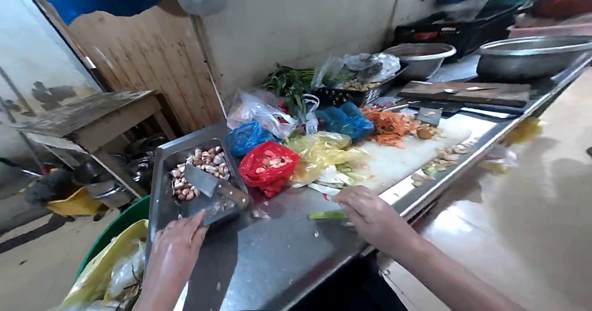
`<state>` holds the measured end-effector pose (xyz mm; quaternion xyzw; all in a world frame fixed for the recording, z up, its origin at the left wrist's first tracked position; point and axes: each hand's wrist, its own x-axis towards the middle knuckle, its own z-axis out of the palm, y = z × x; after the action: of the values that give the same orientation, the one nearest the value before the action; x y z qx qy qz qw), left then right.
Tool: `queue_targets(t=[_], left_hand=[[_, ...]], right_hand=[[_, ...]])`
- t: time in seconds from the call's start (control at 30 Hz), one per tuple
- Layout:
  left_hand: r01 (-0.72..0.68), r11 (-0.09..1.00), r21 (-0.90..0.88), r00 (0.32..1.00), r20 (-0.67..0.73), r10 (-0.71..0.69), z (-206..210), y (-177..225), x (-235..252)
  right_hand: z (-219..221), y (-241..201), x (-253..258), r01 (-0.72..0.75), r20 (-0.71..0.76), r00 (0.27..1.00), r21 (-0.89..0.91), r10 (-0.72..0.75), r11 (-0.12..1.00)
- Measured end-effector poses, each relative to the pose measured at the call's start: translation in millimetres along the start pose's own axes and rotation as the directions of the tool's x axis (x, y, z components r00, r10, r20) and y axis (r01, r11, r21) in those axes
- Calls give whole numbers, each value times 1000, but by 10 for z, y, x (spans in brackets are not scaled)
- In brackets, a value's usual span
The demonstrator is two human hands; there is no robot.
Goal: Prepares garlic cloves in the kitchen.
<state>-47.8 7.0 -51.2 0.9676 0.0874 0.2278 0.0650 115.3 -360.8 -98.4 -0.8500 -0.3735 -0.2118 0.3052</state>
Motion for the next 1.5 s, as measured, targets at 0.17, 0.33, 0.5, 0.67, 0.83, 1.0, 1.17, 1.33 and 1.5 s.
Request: queue_targets(t=[0.17,0.33,0.5,0.67,0.83,1.0,1.17,1.33,1.5], left_hand=[[96,985,143,982,151,-117,-336,303,249],[-359,931,-68,932,-82,354,-245,972,-9],[-155,984,-91,788,590,179,273,1230,499],[-128,992,13,820,563,99,524,1142,466],[-178,983,-46,904,387,182,520,1149,267],[-41,991,-125,891,444,93,534,1277,439],[134,914,-383,915,402,35,307,1408,513],[43,859,-510,902,390,187,195,1529,360],[-151,812,-563,829,375,414,489,1866,454]], right_hand=[[127,14,-50,88,-74,993,-45,-91,995],[113,-29,-8,15,0,1000,-50,-15,999],[-101,-155,227,-148,555,802,-170,219,974],[-171,-161,294,-214,618,748,-121,243,969],[-93,-69,129,-154,366,920,1,143,988],[-46,30,25,-34,37,999,166,28,986],[13,33,-67,11,-233,970,303,63,953],[83,37,-98,-5,-335,935,323,120,947],[95,84,-90,-20,-338,928,374,157,927]])
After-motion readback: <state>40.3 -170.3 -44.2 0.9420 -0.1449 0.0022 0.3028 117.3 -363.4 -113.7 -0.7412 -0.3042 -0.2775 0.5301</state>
